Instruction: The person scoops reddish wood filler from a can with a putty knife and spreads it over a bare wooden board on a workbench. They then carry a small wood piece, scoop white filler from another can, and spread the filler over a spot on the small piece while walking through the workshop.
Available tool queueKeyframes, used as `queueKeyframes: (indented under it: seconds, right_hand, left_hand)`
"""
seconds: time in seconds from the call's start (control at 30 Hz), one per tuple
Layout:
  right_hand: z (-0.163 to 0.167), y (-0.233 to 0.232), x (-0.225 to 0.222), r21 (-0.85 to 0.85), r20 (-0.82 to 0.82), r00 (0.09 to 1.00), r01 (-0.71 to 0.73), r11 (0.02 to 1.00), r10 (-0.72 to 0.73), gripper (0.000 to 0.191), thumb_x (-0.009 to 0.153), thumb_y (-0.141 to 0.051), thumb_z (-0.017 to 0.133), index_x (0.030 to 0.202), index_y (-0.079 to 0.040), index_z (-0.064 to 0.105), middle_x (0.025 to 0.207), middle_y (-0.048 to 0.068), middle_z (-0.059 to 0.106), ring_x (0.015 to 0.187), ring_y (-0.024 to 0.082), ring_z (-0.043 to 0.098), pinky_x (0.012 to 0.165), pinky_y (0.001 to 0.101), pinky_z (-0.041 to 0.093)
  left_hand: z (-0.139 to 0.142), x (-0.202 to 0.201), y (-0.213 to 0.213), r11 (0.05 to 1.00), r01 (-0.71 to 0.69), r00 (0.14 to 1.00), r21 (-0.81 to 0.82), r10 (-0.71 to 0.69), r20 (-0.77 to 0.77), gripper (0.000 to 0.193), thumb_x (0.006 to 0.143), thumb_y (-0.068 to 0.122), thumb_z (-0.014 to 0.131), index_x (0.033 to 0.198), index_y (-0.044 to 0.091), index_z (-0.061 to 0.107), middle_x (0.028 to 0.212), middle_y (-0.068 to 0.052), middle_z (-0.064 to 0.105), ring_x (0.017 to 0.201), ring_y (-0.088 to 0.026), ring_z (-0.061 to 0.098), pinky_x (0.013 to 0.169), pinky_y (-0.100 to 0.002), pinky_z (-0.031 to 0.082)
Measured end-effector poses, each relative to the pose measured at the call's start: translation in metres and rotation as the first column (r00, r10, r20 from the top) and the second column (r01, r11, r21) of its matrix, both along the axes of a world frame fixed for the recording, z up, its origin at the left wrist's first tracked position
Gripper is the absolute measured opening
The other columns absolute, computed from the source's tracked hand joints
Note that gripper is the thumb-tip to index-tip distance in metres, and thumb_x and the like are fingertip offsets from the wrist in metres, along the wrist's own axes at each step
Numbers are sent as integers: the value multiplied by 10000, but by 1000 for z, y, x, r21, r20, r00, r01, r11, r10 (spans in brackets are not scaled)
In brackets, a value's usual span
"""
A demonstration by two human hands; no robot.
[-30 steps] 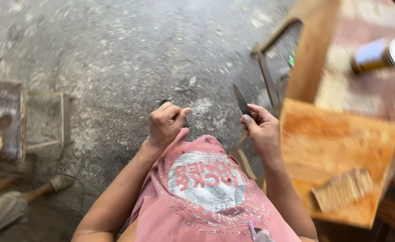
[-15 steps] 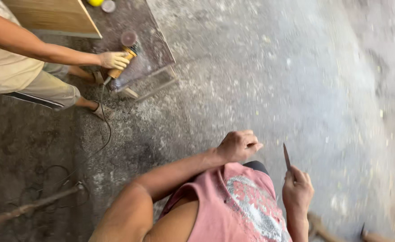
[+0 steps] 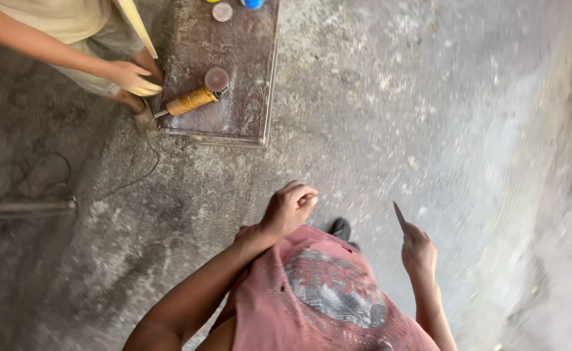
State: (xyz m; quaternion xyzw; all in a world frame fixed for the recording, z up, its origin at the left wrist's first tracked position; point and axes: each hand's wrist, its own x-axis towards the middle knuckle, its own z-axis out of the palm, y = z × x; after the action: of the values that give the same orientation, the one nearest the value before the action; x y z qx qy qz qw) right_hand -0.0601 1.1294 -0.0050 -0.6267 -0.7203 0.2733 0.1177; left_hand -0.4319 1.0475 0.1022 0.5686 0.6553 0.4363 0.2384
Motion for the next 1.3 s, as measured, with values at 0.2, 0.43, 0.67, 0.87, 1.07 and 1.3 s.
queueKeyframes:
  seconds: [0.2,0.43,0.67,0.87,1.07,1.3]
  right_hand:
    - [31,229,-129,183,-66,923,-362,914,379,328,929,-66,578,1243,-92,668,1095,193,698,936,414,675,782,489,543]
    - [23,394,-359,249,-146,799,-541,804,583,329,994,-91,603,1292,-163,722,985,209,657,896,407,674,795,466,554]
    - [34,498,-550,150,-262,698,-653,743,666,354,996,-94,602,1323,-173,711,1026,194,632,869,368,652,801,440,540]
    - [-25,588,-708,235,-278,553,-753,614,785,412,965,-80,632,1354,-199,700,975,178,590,854,347,619,769,439,533]
    - [-87,704,-776,-52,144,246,-965,256,958,840,844,90,538,1542,-377,526,924,142,573,920,329,551,801,446,522]
    - [-72,773,-837,162,140,350,-931,328,926,265,1046,-38,579,1298,-67,658,1092,242,678,1010,409,656,857,506,555]
  left_hand:
    - [-4,-53,75,930,-361,931,-64,364,37,251,864,96,754,1101,32,705,923,-108,673,737,-219,667,649,-332,559]
    - [-70,-160,205,781,-577,811,-238,584,-49,446,828,147,805,1231,32,653,911,-131,664,810,-265,643,761,-399,550]
    - [-54,-264,337,749,-591,793,-298,607,-46,549,882,193,775,1364,43,562,1263,-192,648,1040,-306,686,838,-410,568]
    - [-88,-369,457,600,-676,707,-428,692,-147,616,879,219,768,1415,66,507,1322,-219,596,1151,-362,646,912,-450,550]
    - [-145,-478,582,468,-805,564,-365,795,-225,870,822,246,850,1509,23,366,1462,-256,487,1352,-427,484,1108,-494,428]
    - [-156,-584,648,364,-769,595,-525,708,-380,1471,403,426,1019,1638,285,232,1658,-286,121,1511,-609,192,960,-880,301]
